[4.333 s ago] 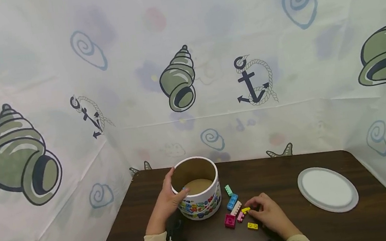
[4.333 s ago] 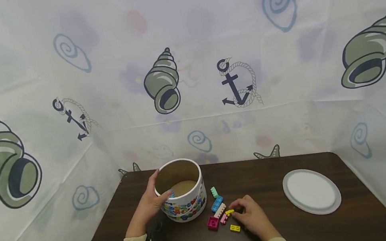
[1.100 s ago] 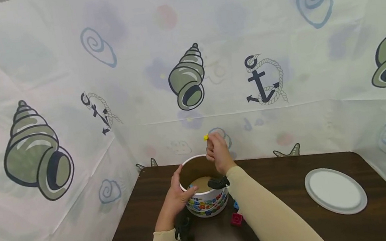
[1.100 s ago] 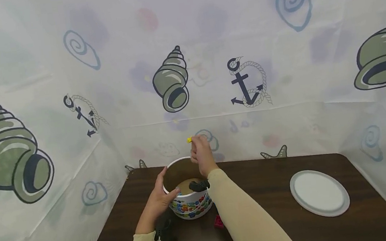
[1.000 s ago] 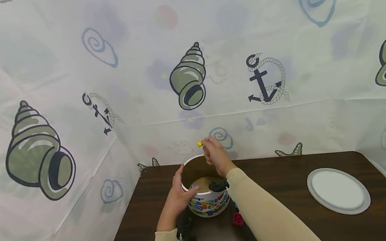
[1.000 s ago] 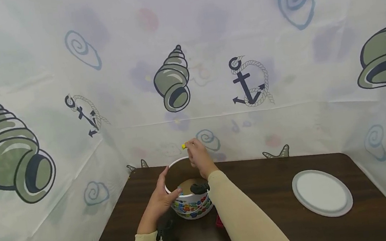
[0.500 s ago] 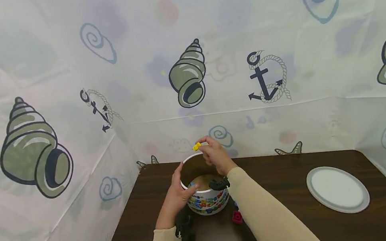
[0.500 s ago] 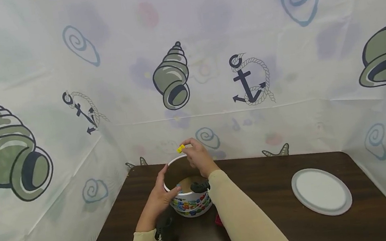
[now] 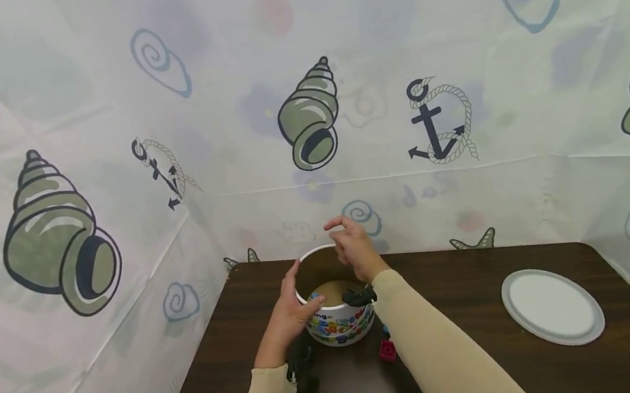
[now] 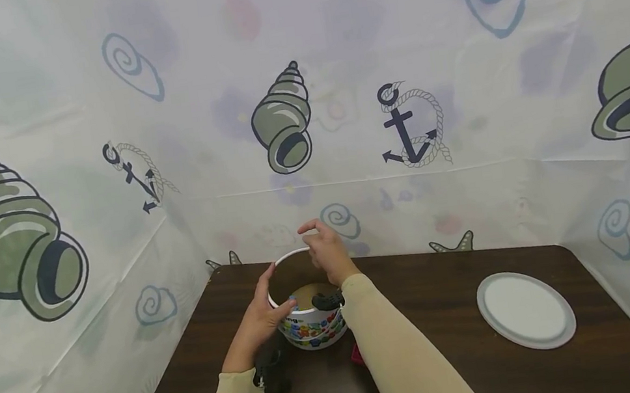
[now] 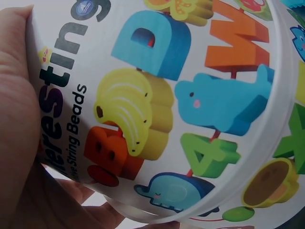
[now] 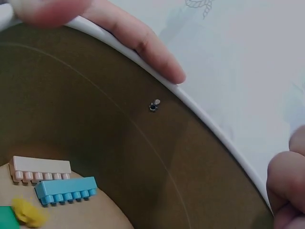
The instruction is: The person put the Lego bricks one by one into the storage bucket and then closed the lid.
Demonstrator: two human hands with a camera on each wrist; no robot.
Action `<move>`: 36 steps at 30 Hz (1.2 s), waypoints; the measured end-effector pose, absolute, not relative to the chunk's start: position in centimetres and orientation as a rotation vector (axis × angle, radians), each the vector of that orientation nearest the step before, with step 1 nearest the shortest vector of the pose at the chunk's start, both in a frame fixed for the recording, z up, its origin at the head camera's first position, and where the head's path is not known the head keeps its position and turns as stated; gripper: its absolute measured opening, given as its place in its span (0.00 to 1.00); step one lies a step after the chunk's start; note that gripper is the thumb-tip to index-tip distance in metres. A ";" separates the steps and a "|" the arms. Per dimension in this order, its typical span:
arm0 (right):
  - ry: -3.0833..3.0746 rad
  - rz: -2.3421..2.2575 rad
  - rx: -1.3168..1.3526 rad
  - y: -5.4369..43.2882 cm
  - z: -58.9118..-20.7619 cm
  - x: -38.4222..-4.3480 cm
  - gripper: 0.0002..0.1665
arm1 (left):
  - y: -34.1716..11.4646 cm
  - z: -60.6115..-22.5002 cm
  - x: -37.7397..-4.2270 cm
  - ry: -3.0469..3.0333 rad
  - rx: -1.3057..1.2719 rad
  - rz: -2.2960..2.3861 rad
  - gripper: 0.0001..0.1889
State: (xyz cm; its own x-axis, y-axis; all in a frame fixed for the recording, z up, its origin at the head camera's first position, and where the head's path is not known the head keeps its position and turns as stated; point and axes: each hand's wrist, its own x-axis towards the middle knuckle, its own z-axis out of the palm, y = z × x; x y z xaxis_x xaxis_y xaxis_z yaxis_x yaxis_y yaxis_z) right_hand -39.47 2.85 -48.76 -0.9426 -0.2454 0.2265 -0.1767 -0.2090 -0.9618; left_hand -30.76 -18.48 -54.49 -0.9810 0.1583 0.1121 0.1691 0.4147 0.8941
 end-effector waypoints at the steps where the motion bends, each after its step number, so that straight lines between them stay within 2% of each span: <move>1: 1.973 -2.355 -0.500 2.8 -48.7 -39.4 0.14 | -18.5 -54.5 -30.7 -2.632 -0.306 -1.667 0.57; 7: 2.370 -2.418 -0.308 2.4 -48.7 -38.6 0.10 | -18.5 -54.4 -30.7 -2.606 -0.304 -1.668 0.56; 13: 2.720 -2.503 0.170 2.5 -48.8 -38.3 0.10 | -18.4 -54.6 -30.9 -2.601 -0.325 -1.657 0.56; 16: 2.743 -2.430 0.234 2.5 -49.0 -38.4 0.12 | -18.4 -54.7 -30.8 -2.597 -0.331 -1.657 0.57; 19: 2.764 -2.306 0.115 2.6 -49.1 -38.5 0.13 | -18.4 -54.7 -30.7 -2.587 -0.329 -1.658 0.57; 23: 2.626 -2.359 -0.119 3.1 -48.9 -38.0 0.11 | -18.3 -54.6 -30.8 -2.579 -0.353 -1.662 0.56; 30: 2.589 -2.205 -0.489 5.2 -49.7 -35.3 0.06 | -18.0 -54.8 -30.7 -2.572 -0.373 -1.674 0.55; 36: 2.591 -2.061 -0.645 6.4 -51.4 -33.1 0.09 | -18.1 -54.7 -30.6 -2.580 -0.319 -1.660 0.55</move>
State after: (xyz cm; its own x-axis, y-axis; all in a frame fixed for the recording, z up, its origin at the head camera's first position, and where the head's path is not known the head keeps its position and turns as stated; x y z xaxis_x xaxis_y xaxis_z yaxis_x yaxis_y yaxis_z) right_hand -33.10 6.40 -51.38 -0.9013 -0.1496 0.4064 -0.4297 0.1909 -0.8826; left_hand -30.60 -18.11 -54.73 -0.9770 0.1417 0.1592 0.2036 0.4000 0.8936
